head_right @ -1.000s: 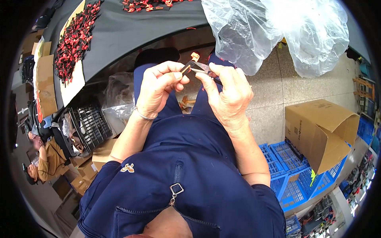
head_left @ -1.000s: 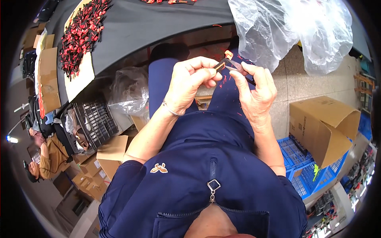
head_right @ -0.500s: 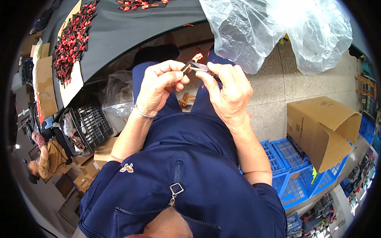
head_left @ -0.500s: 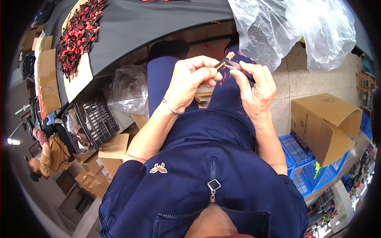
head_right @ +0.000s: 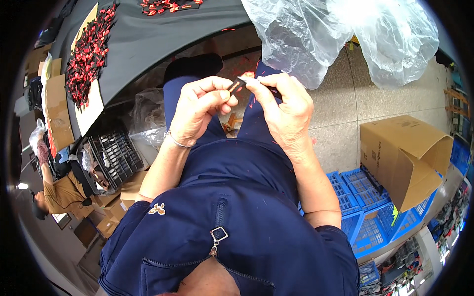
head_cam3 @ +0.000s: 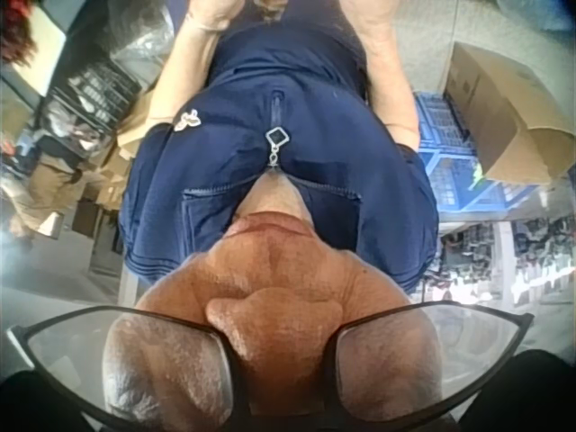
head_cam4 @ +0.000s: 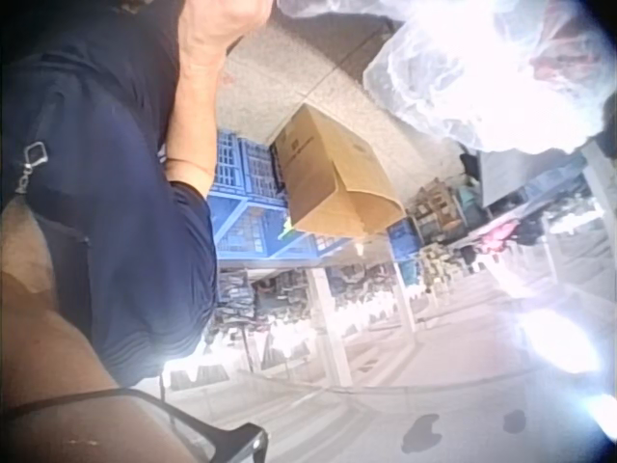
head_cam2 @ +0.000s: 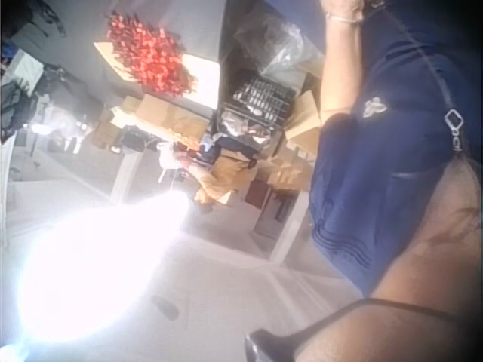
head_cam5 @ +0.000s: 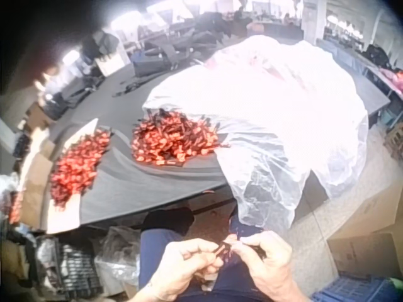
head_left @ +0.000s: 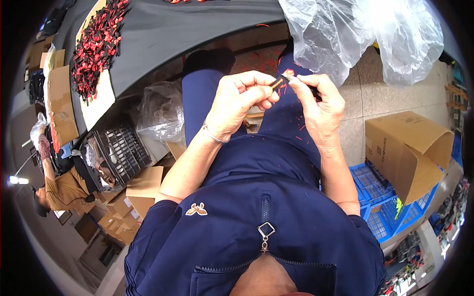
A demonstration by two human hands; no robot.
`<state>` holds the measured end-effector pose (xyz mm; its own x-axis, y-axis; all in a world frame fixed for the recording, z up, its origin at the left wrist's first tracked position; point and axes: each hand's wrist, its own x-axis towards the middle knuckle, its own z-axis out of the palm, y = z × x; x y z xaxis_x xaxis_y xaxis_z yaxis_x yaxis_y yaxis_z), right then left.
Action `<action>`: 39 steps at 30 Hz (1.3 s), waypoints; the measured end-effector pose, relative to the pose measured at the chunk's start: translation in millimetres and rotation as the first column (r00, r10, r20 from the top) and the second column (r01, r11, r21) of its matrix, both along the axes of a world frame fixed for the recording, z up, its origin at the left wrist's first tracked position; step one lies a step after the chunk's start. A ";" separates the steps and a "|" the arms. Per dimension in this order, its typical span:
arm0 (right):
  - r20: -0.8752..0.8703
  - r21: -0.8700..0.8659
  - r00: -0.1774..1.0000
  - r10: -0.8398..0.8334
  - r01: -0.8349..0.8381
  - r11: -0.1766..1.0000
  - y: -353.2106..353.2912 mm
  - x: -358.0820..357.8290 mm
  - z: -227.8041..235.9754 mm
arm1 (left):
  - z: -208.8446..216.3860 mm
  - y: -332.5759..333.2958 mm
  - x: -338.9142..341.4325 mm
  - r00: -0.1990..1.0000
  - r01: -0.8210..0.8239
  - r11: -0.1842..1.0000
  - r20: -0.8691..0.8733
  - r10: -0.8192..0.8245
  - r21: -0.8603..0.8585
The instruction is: The person assembles small red and black components using a small tool to press them together while working at a table.
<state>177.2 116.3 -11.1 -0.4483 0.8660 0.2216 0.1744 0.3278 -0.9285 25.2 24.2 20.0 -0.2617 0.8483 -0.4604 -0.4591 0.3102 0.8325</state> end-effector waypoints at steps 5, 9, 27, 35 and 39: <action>-0.253 -0.353 0.964 -0.083 -0.012 0.936 -0.1 2.0 8.9 | -1.4 2.2 0.5 0.998 -0.029 0.999 0.058 0.028 0.017; -0.225 -0.594 0.974 -0.017 -0.124 0.795 -1.0 -3.9 22.6 | -6.8 1.4 3.0 0.993 0.000 0.998 0.115 -0.006 0.055; 0.242 -0.184 0.970 -0.013 0.059 0.981 -3.9 2.0 -35.9 | -21.3 -13.5 3.0 0.938 -0.162 0.987 0.314 0.151 0.010; 0.184 0.230 0.981 0.053 -0.096 0.969 -5.0 0.5 4.5 | -22.3 -13.6 4.9 0.943 -0.155 0.987 0.304 0.138 0.032; 0.227 0.312 0.972 0.059 -0.130 0.941 -4.3 0.6 1.3 | -16.2 -11.2 5.9 0.969 -0.141 0.990 0.205 0.138 -0.001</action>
<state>177.8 111.9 -9.8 -0.5915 0.7150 0.3726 0.3082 0.6275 -0.7150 31.1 13.0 3.8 -0.2798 0.8167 -0.5048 -0.6578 0.2200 0.7204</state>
